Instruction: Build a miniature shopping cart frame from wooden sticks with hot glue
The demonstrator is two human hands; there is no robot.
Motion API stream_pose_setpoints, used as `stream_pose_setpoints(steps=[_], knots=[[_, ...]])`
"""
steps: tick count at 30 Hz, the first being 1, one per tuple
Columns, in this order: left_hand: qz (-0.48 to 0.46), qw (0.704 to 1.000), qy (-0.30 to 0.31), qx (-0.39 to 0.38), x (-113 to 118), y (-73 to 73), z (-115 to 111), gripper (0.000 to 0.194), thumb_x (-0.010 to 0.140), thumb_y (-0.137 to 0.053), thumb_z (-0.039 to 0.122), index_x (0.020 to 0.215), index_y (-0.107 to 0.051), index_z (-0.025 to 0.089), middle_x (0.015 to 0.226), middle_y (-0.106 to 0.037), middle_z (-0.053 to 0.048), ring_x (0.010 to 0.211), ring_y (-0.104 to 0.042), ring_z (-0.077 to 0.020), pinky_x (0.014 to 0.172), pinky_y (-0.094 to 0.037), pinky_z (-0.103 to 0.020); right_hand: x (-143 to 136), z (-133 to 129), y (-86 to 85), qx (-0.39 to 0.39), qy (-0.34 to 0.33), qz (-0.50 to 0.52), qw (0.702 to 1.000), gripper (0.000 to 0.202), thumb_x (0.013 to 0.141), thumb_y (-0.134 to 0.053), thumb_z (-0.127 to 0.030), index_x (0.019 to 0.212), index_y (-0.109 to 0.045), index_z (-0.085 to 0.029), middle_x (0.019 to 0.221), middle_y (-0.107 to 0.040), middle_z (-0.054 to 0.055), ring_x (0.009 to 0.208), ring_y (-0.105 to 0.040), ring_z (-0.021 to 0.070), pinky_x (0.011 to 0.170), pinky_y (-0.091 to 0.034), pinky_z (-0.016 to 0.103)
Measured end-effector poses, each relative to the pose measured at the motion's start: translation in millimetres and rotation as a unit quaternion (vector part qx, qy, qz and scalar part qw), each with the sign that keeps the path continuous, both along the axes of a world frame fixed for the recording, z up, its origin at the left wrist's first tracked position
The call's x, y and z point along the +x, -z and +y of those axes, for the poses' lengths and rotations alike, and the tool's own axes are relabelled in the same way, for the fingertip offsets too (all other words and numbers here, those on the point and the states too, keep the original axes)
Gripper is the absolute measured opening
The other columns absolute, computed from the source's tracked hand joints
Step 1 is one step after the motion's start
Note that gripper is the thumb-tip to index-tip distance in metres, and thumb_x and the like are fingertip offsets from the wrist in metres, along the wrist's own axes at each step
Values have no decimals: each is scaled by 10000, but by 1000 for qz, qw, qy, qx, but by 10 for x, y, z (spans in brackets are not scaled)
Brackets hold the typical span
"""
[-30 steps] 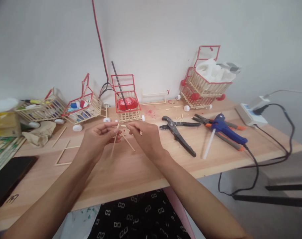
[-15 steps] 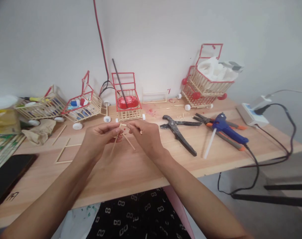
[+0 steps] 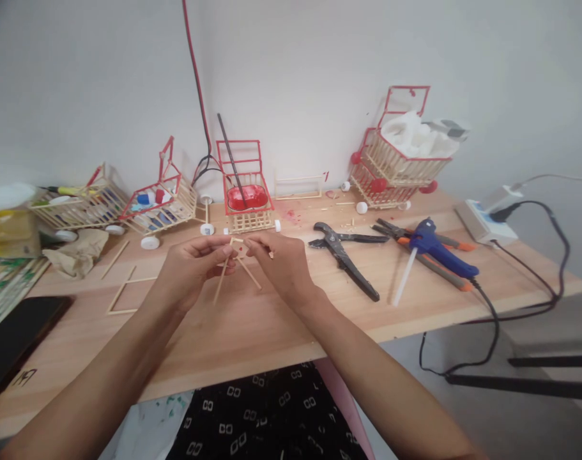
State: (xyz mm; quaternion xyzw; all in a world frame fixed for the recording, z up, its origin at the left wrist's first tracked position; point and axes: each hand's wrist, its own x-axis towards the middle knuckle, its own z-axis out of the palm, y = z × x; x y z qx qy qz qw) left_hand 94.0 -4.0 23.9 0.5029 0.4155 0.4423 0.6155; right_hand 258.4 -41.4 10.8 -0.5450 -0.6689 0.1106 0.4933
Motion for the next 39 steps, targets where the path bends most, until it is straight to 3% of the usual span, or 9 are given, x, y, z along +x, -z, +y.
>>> stream_pose_setpoints(steps=[6,14,21,39], knots=[[-14,1000,10,3,-20,-27,10,431,618,-802,251,1020,-694,142,679,-681,-10,606,-629,-118,587,-541,-256,-5,-4,-60,9,-18,-7,1000,171,874,-602,-247,995,-721,-225,990,-738,6,793,-650,126,692,-460,229],[-18,999,20,-21,8,-28,-7,297,619,-802,270,862,-700,133,724,-694,-39,631,-625,-130,571,-542,-260,24,15,16,21,-3,-25,999,151,883,-586,-238,939,-725,-219,915,-742,-2,793,-649,133,716,-453,242],[12,1000,25,-1,9,-45,-8,293,705,-727,413,791,-695,135,764,-673,-48,654,-617,-134,556,-543,-255,-1,16,-12,14,3,-40,999,141,881,-593,-231,929,-726,-230,933,-748,-7,837,-669,147,730,-462,248],[-1,1000,0,29,20,32,6,227,708,-737,352,731,-689,131,695,-646,-17,615,-594,-108,606,-563,-265,-33,-16,-11,20,-13,-46,999,142,894,-580,-215,917,-720,-214,888,-745,-13,808,-672,128,710,-451,221]])
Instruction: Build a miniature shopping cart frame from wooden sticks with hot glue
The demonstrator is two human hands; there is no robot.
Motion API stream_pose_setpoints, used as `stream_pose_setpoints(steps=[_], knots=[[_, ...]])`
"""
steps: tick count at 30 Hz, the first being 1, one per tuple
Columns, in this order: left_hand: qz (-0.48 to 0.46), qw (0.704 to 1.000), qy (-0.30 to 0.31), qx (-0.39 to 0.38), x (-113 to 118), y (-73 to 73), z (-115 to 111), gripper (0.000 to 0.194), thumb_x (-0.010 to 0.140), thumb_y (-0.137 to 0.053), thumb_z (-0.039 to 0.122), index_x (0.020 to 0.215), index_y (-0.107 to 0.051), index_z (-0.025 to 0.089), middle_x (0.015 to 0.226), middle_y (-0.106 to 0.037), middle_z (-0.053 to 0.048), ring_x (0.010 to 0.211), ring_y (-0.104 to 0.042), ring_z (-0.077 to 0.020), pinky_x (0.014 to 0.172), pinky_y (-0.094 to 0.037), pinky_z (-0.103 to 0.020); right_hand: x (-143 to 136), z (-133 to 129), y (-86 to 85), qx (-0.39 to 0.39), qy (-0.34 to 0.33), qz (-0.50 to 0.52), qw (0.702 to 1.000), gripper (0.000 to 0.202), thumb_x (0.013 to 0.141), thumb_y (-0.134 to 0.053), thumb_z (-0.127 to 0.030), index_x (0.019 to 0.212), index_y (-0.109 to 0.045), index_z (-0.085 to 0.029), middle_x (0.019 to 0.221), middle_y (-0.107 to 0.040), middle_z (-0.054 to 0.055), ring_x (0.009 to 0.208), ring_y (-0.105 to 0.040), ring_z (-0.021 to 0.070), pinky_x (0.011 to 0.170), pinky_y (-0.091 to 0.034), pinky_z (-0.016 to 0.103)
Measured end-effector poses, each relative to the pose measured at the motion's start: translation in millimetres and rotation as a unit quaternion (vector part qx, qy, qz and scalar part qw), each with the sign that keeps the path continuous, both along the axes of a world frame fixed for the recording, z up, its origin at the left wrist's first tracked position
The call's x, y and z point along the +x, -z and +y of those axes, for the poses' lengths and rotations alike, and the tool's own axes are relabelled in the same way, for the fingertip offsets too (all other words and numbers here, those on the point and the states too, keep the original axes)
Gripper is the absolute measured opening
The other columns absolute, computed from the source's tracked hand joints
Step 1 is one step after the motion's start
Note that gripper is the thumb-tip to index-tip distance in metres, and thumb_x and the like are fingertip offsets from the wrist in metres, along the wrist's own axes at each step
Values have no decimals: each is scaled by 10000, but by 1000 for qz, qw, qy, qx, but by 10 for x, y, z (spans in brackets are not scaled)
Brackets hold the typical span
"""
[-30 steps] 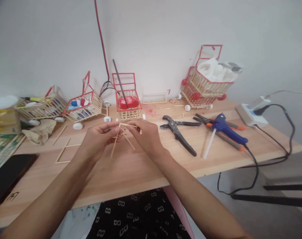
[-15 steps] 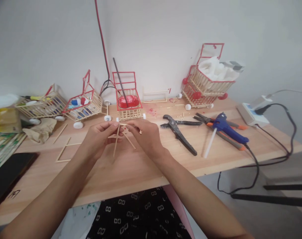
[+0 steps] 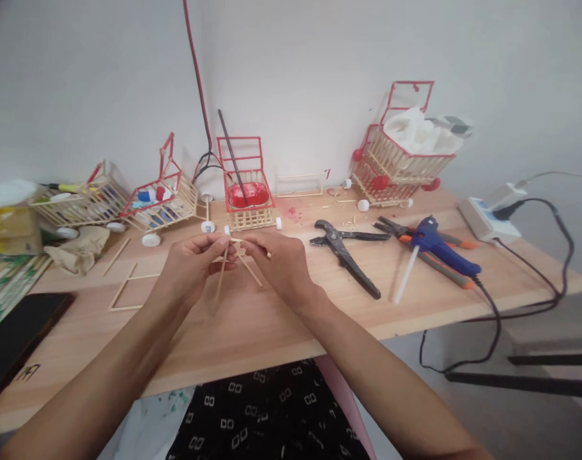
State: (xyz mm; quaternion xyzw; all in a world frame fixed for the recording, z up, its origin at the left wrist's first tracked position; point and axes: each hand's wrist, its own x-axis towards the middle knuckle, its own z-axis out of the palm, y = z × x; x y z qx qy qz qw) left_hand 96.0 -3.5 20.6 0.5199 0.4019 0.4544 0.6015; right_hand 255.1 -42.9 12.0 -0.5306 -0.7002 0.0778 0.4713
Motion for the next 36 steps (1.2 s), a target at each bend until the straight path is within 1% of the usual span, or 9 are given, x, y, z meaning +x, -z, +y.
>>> stream_pose_setpoints(steps=[5,8,11,17,21,28,30,34,36], knots=[[-5,1000,12,-23,-16,-9,13,278,712,-731,382,808,-718,121,764,-692,-55,616,-622,-125,621,-573,-296,21,6,-5,0,9,3,1000,156,893,-577,-224,950,-723,-231,919,-748,-13,832,-675,136,730,-459,230],[-9,1000,16,-20,-34,-35,8,293,694,-754,342,895,-724,130,801,-716,-62,658,-648,-134,663,-570,-296,25,8,-3,-1,12,5,1000,157,892,-574,-223,937,-725,-222,921,-749,-5,842,-675,141,732,-461,234],[-8,1000,9,0,-42,-51,-3,374,663,-783,291,1002,-710,151,793,-729,-54,704,-672,-151,704,-564,-305,21,7,-6,-4,13,4,1000,158,893,-570,-224,927,-725,-218,926,-749,0,849,-675,143,734,-462,235],[20,999,1,29,-27,-28,-3,317,658,-779,307,923,-746,136,780,-734,-70,705,-671,-171,716,-564,-333,21,4,-11,-7,9,4,1000,170,900,-558,-227,939,-724,-231,927,-747,-7,844,-673,139,749,-468,236],[26,999,-1,20,-25,-16,4,299,649,-784,304,895,-755,136,788,-737,-72,686,-665,-161,707,-564,-320,20,3,-4,-4,9,-4,1000,170,899,-556,-218,909,-726,-219,879,-746,-7,796,-671,131,744,-465,227],[23,1000,9,6,-29,-8,19,322,644,-789,303,911,-749,128,807,-739,-76,672,-662,-155,699,-563,-318,27,14,27,-8,1,-3,1000,178,908,-545,-221,919,-723,-220,896,-744,-1,828,-671,139,752,-460,231],[17,1000,13,4,-31,5,28,323,647,-788,292,920,-744,125,807,-737,-76,684,-663,-154,697,-560,-307,35,21,17,-15,-4,6,1000,171,905,-554,-227,928,-723,-219,917,-745,3,844,-671,141,746,-464,232],[20,1000,9,5,-41,26,45,322,662,-775,295,940,-741,135,829,-736,-69,711,-660,-144,701,-550,-284,41,21,-28,-32,-33,17,999,193,898,-574,-275,1036,-705,-242,1039,-727,9,918,-657,146,752,-465,237],[20,1000,6,4,-44,27,49,305,656,-779,295,914,-743,136,820,-734,-64,708,-658,-139,702,-546,-278,41,24,-30,-34,-36,15,999,212,891,-587,-303,1067,-693,-250,1052,-722,8,889,-651,140,738,-458,235]])
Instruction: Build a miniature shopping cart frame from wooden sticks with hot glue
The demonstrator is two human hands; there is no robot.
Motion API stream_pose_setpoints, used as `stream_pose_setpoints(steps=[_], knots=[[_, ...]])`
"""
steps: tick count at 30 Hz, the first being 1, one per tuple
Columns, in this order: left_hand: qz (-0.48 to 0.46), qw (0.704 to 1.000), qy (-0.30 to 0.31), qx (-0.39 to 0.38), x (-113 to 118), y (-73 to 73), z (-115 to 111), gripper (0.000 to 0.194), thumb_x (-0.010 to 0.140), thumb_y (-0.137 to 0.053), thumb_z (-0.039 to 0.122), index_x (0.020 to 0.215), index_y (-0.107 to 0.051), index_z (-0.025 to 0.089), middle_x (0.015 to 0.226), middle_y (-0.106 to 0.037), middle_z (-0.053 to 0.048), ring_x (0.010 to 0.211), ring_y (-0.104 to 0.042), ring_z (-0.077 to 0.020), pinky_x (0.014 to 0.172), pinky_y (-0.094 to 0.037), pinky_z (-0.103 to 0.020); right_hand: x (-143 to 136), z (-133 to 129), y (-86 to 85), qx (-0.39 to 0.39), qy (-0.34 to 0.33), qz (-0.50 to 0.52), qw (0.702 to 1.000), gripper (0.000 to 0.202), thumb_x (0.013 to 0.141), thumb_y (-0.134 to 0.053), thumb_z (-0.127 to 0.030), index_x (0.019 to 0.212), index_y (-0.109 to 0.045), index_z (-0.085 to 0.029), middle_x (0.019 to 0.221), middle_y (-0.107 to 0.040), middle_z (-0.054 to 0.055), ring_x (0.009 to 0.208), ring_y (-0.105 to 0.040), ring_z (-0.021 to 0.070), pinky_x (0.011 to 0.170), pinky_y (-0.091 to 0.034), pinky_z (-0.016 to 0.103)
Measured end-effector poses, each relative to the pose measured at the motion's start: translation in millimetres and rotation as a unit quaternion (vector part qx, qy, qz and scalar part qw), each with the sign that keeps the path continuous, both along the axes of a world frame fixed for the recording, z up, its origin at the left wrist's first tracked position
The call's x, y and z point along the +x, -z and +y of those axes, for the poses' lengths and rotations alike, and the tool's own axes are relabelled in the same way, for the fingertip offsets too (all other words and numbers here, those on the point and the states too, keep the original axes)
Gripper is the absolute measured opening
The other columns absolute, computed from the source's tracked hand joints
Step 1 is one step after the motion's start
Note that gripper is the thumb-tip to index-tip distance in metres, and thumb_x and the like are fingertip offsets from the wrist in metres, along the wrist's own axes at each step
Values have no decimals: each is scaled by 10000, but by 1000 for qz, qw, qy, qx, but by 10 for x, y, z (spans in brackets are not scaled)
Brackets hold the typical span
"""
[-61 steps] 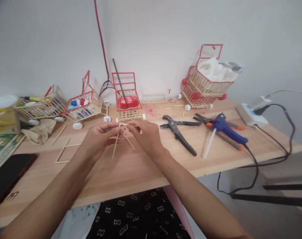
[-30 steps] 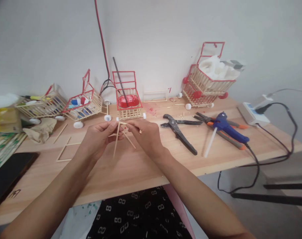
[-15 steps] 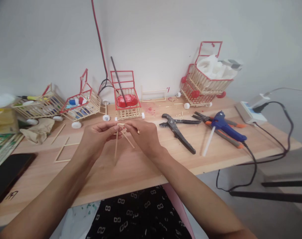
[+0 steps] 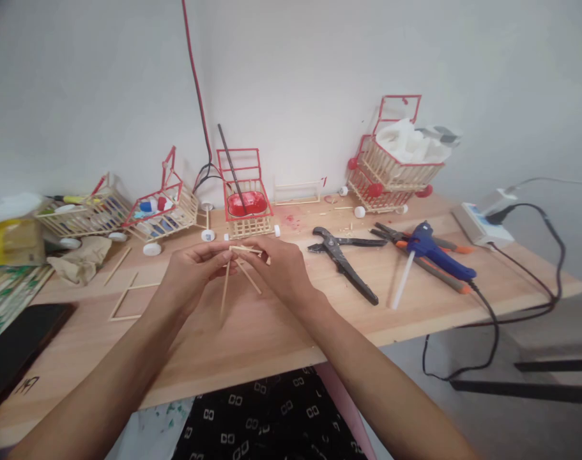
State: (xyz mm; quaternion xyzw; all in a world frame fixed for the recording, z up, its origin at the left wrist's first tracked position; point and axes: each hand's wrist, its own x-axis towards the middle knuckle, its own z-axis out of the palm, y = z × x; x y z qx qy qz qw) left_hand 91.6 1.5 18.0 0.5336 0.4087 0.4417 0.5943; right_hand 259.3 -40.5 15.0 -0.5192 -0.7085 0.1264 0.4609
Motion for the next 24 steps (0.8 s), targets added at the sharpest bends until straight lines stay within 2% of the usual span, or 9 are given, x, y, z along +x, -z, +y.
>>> stream_pose_setpoints(steps=[3,8,16,20,24], knots=[[-10,1000,-2,-20,7,-2,0,294,623,-800,273,875,-739,135,770,-728,-54,679,-658,-133,689,-543,-273,22,28,57,-7,11,-5,1000,185,879,-600,-308,1020,-694,-234,973,-729,7,793,-634,127,690,-439,229],[2,998,7,-61,43,21,-18,318,581,-823,259,853,-733,122,731,-726,-61,632,-655,-134,655,-542,-271,135,88,173,-33,26,-70,997,67,836,-616,-179,822,-678,-201,789,-691,-6,747,-593,133,679,-402,243],[-8,997,54,-63,23,-56,-72,445,582,-832,238,986,-692,118,759,-723,-52,663,-671,-139,690,-558,-281,181,3,29,-19,36,-146,988,67,828,-623,-160,786,-661,-195,805,-663,19,794,-565,156,719,-389,270],[-18,999,36,-37,-32,-70,-29,396,583,-832,247,923,-685,105,740,-720,-63,650,-668,-141,660,-560,-273,210,-34,88,-29,28,-140,989,71,831,-623,-163,794,-670,-201,790,-645,11,763,-562,143,665,-388,247],[-92,995,-11,-42,-114,-136,41,338,588,-823,205,874,-671,108,743,-721,-62,651,-665,-127,646,-558,-246,266,-105,181,-46,56,-139,988,87,854,-607,-196,805,-677,-210,797,-637,11,753,-570,144,637,-386,247]])
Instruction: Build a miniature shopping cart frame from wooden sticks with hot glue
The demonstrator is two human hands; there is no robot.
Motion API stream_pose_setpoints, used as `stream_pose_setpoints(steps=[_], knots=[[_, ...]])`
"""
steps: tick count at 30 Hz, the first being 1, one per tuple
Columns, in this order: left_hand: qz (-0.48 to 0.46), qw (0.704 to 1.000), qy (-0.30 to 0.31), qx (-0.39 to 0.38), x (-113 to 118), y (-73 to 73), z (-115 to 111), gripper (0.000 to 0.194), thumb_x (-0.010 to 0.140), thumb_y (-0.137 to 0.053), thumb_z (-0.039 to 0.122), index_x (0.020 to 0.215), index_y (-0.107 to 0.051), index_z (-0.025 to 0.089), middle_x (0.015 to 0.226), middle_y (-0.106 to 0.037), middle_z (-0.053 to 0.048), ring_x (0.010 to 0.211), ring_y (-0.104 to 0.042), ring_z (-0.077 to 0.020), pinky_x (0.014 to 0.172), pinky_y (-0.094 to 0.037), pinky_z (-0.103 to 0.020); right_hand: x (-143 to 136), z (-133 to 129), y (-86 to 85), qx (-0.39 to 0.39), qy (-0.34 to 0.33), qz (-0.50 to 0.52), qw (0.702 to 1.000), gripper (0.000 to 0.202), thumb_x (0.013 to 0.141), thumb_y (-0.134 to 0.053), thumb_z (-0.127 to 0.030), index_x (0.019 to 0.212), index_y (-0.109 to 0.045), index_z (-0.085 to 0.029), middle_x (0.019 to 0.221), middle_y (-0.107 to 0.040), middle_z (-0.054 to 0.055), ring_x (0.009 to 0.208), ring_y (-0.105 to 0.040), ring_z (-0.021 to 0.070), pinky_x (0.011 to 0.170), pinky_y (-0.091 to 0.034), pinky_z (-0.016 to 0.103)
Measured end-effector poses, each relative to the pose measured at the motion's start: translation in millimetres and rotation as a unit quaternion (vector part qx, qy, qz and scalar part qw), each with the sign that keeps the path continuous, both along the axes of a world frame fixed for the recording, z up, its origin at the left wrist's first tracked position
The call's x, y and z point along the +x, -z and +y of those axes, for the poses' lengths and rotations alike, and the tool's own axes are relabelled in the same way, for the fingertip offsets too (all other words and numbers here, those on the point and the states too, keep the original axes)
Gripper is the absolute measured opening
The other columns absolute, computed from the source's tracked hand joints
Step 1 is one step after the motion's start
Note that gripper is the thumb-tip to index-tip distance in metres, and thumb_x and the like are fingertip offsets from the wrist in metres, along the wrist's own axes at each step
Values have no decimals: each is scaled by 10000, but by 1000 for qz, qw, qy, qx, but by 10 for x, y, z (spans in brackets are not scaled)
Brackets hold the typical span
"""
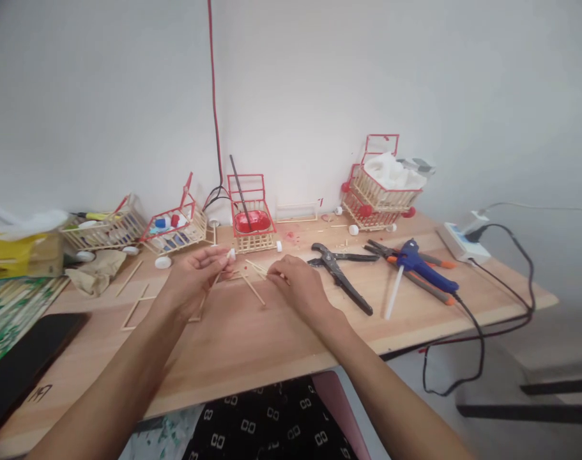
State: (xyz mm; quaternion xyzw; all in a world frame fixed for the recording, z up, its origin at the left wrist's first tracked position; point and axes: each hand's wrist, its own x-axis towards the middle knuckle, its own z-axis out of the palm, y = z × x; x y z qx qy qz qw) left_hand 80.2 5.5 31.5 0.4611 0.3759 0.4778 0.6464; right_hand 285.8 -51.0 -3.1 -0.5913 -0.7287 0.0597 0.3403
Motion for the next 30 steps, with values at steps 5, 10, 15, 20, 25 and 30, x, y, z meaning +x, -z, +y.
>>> stream_pose_setpoints(steps=[5,10,15,20,25,30], knots=[[-45,997,-61,-14,-101,-129,48,267,610,-791,158,847,-675,118,745,-712,-43,594,-625,-89,551,-522,-192,-55,-83,5,3,-34,-73,997,133,903,-562,-212,869,-691,-217,863,-660,33,860,-571,167,703,-403,266],[-57,997,-44,-12,-109,-142,55,274,580,-810,162,818,-686,108,728,-709,-50,577,-592,-75,490,-456,-154,-154,-64,-1,-4,-39,-187,982,171,911,-561,-267,859,-712,-205,855,-660,53,826,-556,179,661,-387,278],[-51,998,2,-38,-60,-116,34,275,567,-823,143,807,-696,104,738,-716,-62,573,-589,-74,497,-453,-155,-182,-61,16,13,-44,-207,977,177,916,-555,-281,876,-713,-211,837,-670,54,805,-563,180,688,-408,286],[-36,998,20,-56,-52,-105,18,253,585,-820,146,792,-680,106,769,-727,-74,575,-599,-79,488,-462,-154,-11,-199,-104,57,-3,-118,991,191,932,-514,-236,955,-701,-202,915,-688,61,873,-597,187,760,-453,300],[-37,997,18,-58,-61,-87,26,284,566,-834,144,799,-681,93,752,-727,-75,554,-583,-72,468,-455,-143,722,-484,-268,149,131,-87,976,209,929,-493,-264,955,-686,-187,940,-693,73,904,-613,210,815,-466,338],[-35,998,13,-49,-43,-47,33,270,574,-830,139,798,-689,84,761,-727,-81,564,-593,-79,474,-461,-145,1452,-809,-317,125,314,-156,928,276,903,-485,-371,934,-703,-205,905,-688,93,837,-628,272,678,-449,365]])
